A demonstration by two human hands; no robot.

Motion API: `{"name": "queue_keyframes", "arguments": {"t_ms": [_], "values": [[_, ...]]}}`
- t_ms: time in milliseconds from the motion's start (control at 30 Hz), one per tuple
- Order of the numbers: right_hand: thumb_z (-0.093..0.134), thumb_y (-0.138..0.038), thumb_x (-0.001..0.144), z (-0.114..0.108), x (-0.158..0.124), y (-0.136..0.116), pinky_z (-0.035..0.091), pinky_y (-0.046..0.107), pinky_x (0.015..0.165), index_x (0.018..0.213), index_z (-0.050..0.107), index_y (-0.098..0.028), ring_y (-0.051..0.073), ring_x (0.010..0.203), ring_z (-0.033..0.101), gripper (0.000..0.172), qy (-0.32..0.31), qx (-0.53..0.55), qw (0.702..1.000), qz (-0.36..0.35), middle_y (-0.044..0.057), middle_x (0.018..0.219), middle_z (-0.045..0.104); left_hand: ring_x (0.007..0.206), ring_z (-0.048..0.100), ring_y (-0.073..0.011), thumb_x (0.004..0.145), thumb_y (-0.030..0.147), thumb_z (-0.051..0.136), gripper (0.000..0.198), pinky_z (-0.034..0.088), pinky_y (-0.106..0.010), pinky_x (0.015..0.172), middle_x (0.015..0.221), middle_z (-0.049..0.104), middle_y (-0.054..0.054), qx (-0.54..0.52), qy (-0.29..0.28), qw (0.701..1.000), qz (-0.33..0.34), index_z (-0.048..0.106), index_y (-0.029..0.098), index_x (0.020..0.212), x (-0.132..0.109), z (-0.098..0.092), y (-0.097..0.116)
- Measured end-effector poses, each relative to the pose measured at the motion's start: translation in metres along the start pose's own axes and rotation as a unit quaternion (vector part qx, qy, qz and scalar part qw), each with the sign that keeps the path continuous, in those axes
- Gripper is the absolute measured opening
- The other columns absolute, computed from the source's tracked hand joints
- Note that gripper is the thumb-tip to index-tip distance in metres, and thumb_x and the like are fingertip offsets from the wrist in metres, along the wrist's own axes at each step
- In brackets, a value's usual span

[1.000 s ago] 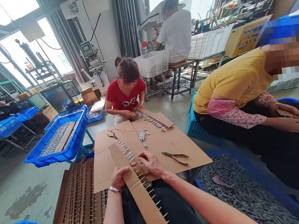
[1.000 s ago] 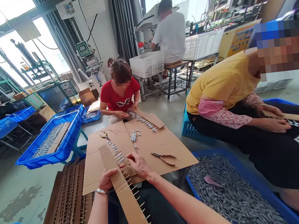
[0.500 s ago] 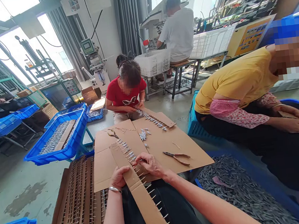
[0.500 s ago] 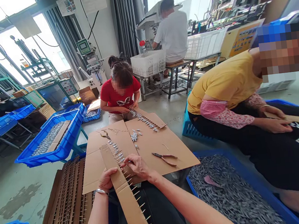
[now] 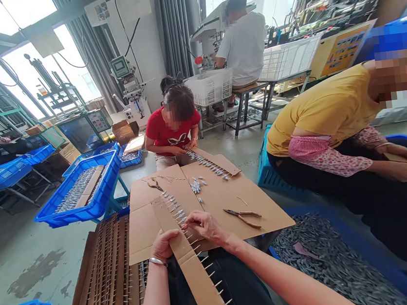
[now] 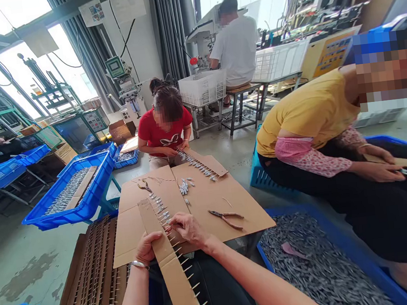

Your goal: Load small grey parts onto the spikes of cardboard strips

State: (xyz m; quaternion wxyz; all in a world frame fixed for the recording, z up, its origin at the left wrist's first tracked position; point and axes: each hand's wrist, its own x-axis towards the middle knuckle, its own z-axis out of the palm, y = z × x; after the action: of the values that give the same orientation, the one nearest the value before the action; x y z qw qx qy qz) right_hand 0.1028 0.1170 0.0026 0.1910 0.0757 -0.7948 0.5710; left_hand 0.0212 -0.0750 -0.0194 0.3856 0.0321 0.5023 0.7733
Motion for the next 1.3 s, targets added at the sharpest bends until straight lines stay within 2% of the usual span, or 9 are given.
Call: {"name": "queue_keyframes", "arguments": {"t_ms": [133, 267, 500, 733, 900, 1067, 1200, 1300], "values": [[0.068, -0.034, 0.082, 0.000, -0.001, 0.002, 0.047, 0.026, 0.066, 0.085, 0.070, -0.019, 0.016, 0.070, 0.061, 0.016, 0.007, 0.061, 0.994, 0.085, 0.001, 0.077, 0.069, 0.076, 0.072, -0.0263, 0.060, 0.020, 0.084, 0.031, 0.054, -0.037, 0.078, 0.091, 0.080, -0.016, 0.008, 0.002, 1.000, 0.003, 0.079, 0.007, 0.088, -0.001, 0.003, 0.001], [0.070, -0.034, 0.077, -0.001, -0.003, 0.005, 0.046, 0.026, 0.066, 0.083, 0.070, -0.018, 0.015, 0.072, 0.060, 0.018, -0.002, 0.139, 0.981, 0.137, 0.000, 0.077, 0.069, 0.075, 0.072, -0.0261, 0.063, 0.023, 0.084, 0.031, 0.053, -0.036, 0.075, 0.091, 0.080, -0.017, 0.034, 0.017, 0.999, -0.002, 0.080, 0.005, 0.089, -0.002, 0.003, 0.000], [0.072, -0.037, 0.072, 0.004, -0.005, 0.010, 0.048, 0.028, 0.068, 0.079, 0.070, -0.018, 0.016, 0.072, 0.060, 0.021, -0.001, 0.160, 0.977, 0.144, 0.001, 0.075, 0.068, 0.072, 0.071, -0.0250, 0.062, 0.022, 0.086, 0.026, 0.052, -0.035, 0.074, 0.086, 0.080, -0.015, 0.045, 0.046, 0.997, 0.032, 0.080, 0.007, 0.083, 0.000, 0.002, -0.003], [0.069, -0.029, 0.074, 0.006, -0.007, 0.010, 0.048, 0.028, 0.071, 0.079, 0.070, -0.018, 0.016, 0.075, 0.061, 0.013, 0.001, 0.148, 0.982, 0.115, 0.000, 0.078, 0.068, 0.072, 0.071, -0.0250, 0.061, 0.018, 0.084, 0.022, 0.052, -0.035, 0.075, 0.083, 0.080, -0.014, 0.045, 0.053, 0.997, 0.045, 0.080, 0.008, 0.080, -0.004, 0.010, 0.000], [0.069, -0.030, 0.074, 0.009, -0.006, 0.010, 0.050, 0.029, 0.071, 0.078, 0.070, -0.018, 0.016, 0.074, 0.063, 0.013, 0.007, 0.150, 0.983, 0.108, 0.001, 0.077, 0.069, 0.071, 0.070, -0.0232, 0.060, 0.019, 0.085, 0.025, 0.053, -0.033, 0.074, 0.084, 0.080, -0.013, 0.047, 0.049, 0.997, 0.043, 0.079, 0.007, 0.082, -0.006, 0.015, 0.003], [0.068, -0.031, 0.076, 0.010, -0.007, 0.007, 0.052, 0.030, 0.072, 0.079, 0.071, -0.019, 0.018, 0.077, 0.065, 0.013, 0.007, 0.112, 0.990, 0.088, 0.002, 0.079, 0.071, 0.067, 0.070, -0.0219, 0.057, 0.018, 0.088, 0.030, 0.052, -0.031, 0.067, 0.080, 0.079, -0.011, 0.038, 0.061, 0.997, 0.033, 0.078, 0.009, 0.083, -0.006, 0.015, 0.004], [0.065, -0.033, 0.081, -0.008, -0.001, 0.011, 0.051, 0.027, 0.067, 0.084, 0.073, -0.020, 0.018, 0.072, 0.066, 0.016, -0.016, 0.041, 0.995, 0.088, 0.002, 0.078, 0.073, 0.067, 0.071, -0.0234, 0.060, 0.022, 0.087, 0.028, 0.054, -0.033, 0.067, 0.080, 0.079, -0.013, 0.038, 0.049, 0.998, 0.017, 0.077, 0.008, 0.082, -0.005, 0.013, 0.005], [0.057, -0.031, 0.088, -0.033, 0.017, 0.023, 0.050, 0.029, 0.070, 0.086, 0.071, -0.020, 0.019, 0.074, 0.067, 0.018, 0.048, -0.104, 0.987, 0.114, 0.004, 0.080, 0.073, 0.068, 0.072, -0.0244, 0.066, 0.025, 0.086, 0.029, 0.056, -0.036, 0.071, 0.081, 0.079, -0.013, 0.016, 0.054, 0.998, 0.001, 0.075, 0.010, 0.088, -0.005, 0.012, 0.006]]}}
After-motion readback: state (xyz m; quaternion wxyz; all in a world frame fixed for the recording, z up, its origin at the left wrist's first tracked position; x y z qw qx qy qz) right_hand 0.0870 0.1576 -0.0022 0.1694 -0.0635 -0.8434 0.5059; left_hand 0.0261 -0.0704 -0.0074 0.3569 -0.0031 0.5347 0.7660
